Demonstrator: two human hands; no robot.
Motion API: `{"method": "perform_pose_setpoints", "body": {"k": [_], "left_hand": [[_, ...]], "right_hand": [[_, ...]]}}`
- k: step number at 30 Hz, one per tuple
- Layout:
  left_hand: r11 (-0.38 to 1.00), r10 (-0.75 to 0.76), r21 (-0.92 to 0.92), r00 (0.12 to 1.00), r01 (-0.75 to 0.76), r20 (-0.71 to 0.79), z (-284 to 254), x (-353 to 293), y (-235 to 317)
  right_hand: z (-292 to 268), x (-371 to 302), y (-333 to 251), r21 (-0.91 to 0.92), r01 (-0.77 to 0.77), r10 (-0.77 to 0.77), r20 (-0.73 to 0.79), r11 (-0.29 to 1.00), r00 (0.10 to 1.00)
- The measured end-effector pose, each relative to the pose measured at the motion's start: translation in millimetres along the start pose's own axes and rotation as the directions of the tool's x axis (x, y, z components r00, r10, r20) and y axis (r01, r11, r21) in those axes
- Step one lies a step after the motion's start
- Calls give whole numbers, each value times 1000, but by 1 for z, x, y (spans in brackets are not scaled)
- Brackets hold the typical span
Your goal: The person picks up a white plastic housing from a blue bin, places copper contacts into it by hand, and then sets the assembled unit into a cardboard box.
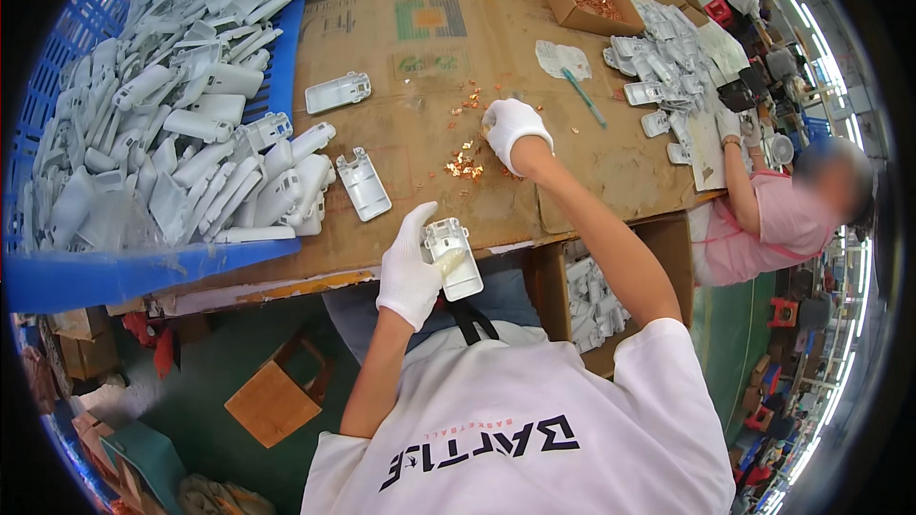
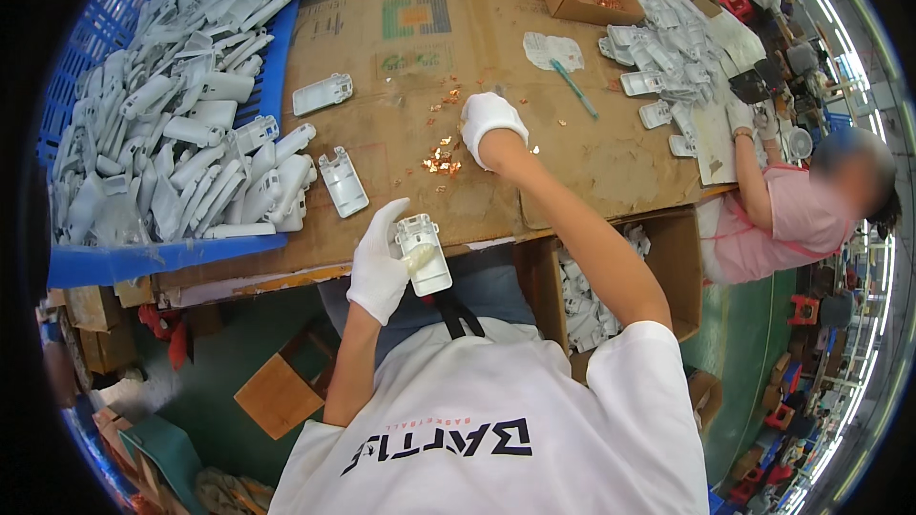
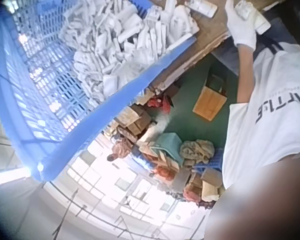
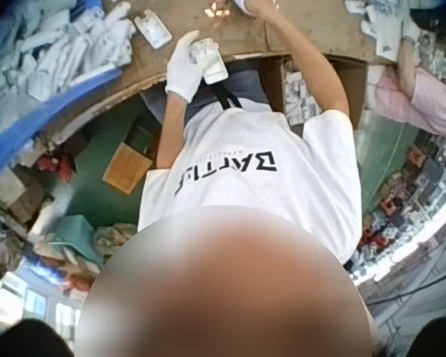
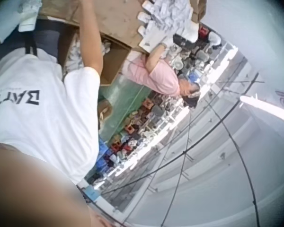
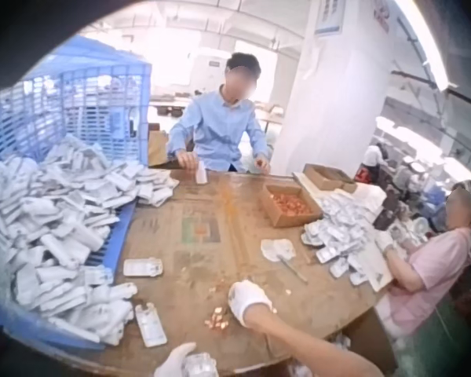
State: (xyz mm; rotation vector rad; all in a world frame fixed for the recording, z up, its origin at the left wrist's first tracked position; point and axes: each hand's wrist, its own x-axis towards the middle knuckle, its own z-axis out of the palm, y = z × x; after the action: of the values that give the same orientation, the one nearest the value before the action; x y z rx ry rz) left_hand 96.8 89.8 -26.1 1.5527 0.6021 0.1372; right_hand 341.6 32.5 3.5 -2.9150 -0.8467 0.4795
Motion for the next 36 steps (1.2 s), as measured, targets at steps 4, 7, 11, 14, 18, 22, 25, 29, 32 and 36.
{"method": "perform_pose_setpoints", "body": {"k": [4,7,11,14,18,22,25,29,32,36], "left_hand": [[963,-58,-262,998,61,16,7,-7,-14],[935,-92,-333,991,119,97,5,-19,3],[860,-92,-475,972,186,214,2,-31,1],[889,-54,-437,978,140,202,-1,-36,1],[953,-38,-294,992,73,122,1,-39,2],[947,-18,-320,996,45,87,2,-40,-5],[959,-13,-280,996,37,88,3,-37,-2],[955,41,-295,995,-14,87,5,-38,3],[931,93,-359,995,-70,47,5,-35,-13],[940,95,-327,995,-94,-14,5,-36,-24]], "right_hand": [[15,-10,7,-30,100,-104,-186,995,977],[16,-13,17,160,201,-172,-178,967,969],[12,-7,22,74,249,-238,-133,966,962],[2,-10,10,-5,306,-306,-57,952,950],[-5,-15,0,-106,282,-276,65,954,959],[-10,-14,9,-25,298,-294,96,954,951],[-10,-10,8,-80,309,-308,26,948,951],[-14,-1,-12,-211,199,-179,109,957,978],[-16,-11,-21,-257,186,-146,168,948,975],[1,-30,-14,-311,303,-294,77,901,953]]}}
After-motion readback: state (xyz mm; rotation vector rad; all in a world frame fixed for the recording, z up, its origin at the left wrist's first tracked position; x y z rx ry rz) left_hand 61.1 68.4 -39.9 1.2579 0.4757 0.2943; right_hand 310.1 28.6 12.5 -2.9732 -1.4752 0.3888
